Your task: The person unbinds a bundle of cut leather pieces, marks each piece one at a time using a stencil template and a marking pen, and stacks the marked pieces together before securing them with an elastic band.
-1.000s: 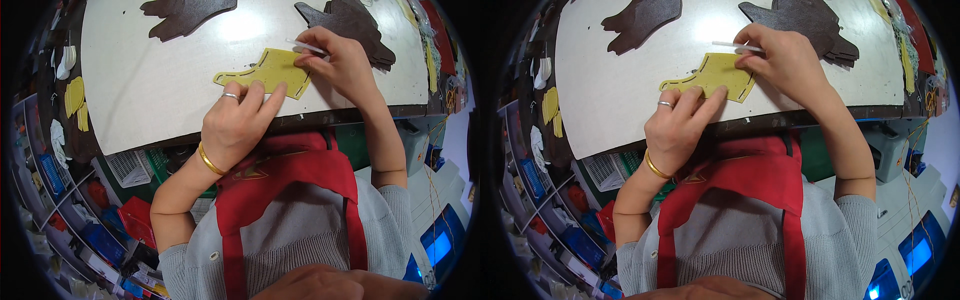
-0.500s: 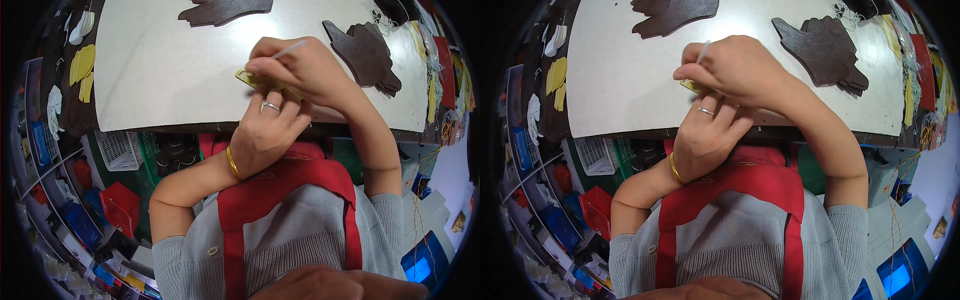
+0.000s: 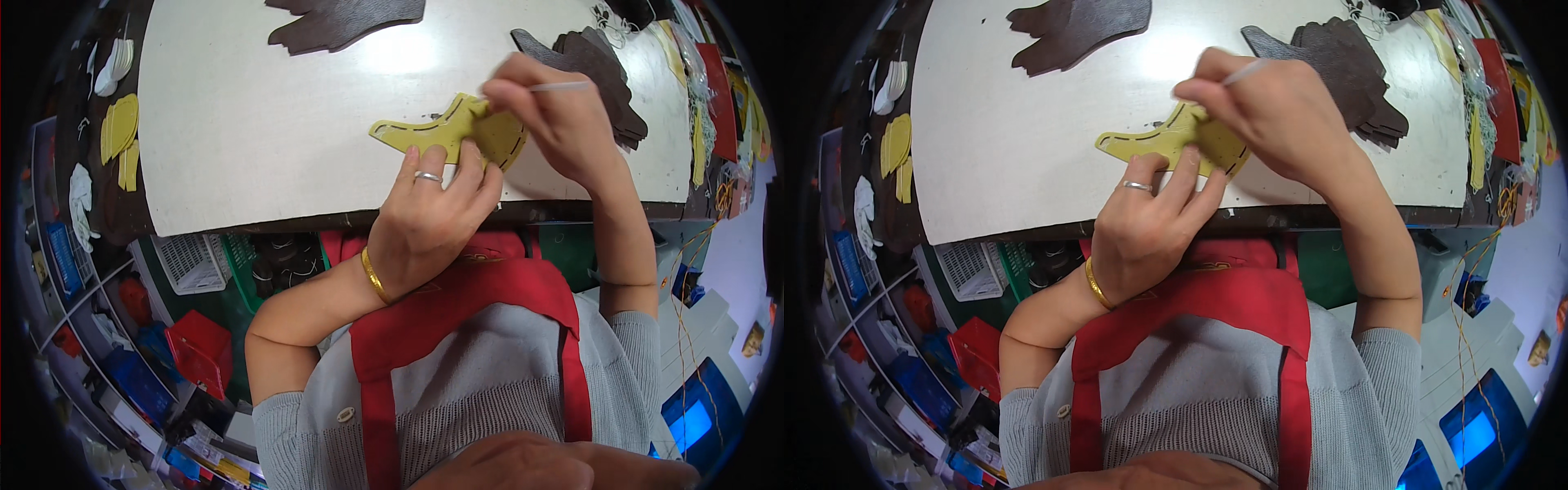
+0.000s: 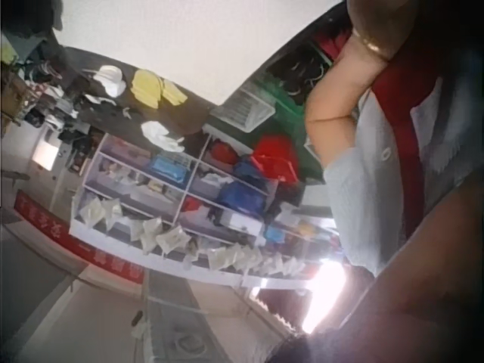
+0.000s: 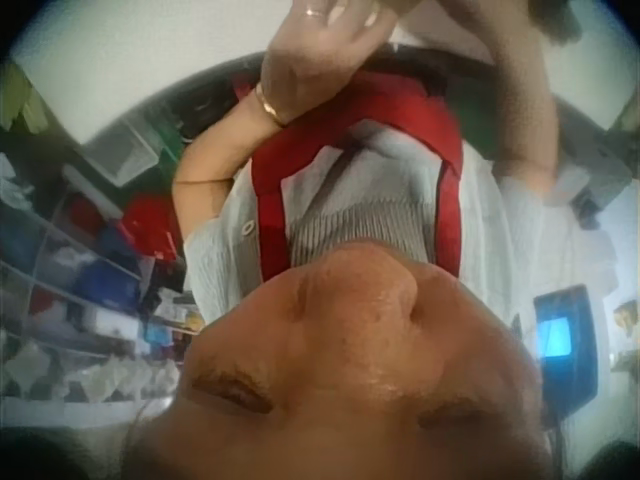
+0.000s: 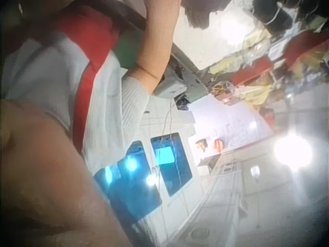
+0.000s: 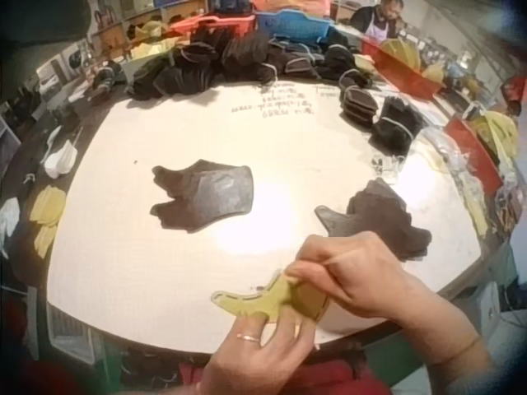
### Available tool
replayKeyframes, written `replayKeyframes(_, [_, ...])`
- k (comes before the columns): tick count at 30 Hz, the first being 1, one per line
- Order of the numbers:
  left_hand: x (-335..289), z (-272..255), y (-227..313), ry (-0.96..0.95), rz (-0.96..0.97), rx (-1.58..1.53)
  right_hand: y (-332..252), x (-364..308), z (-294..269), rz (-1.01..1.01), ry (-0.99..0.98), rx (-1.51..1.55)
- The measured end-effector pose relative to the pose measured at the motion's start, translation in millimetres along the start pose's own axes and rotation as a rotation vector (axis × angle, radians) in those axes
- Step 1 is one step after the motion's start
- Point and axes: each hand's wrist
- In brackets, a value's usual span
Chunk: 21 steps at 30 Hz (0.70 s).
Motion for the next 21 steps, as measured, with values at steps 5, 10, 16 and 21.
replayKeyframes(5, [6, 0, 2, -0.024, 0.009, 0.034, 8, -44, -6, 0.288, 0.114, -0.019])
replayKeyframes(10, [5, -5, 3, -0.103, -0.011, 0.093, -18, -54, 10, 0.199, 0.219, -0.259])
replayKeyframes(16, [7, -3, 2, -0.073, 0.006, 0.064, -32, -48, -5, 0.338, -0.028, -0.053])
replayKeyframes(21, [10, -5, -6, -0.004, 0.003, 0.110, -5, -13, 0, 0.390, 0.035, 0.095])
Point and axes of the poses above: each hand's wrist, its own x-axis towards the middle knuckle, its own z-axis out of the palm, y = z × x, and after that the axes turned 5 degrees about -x, right-handed
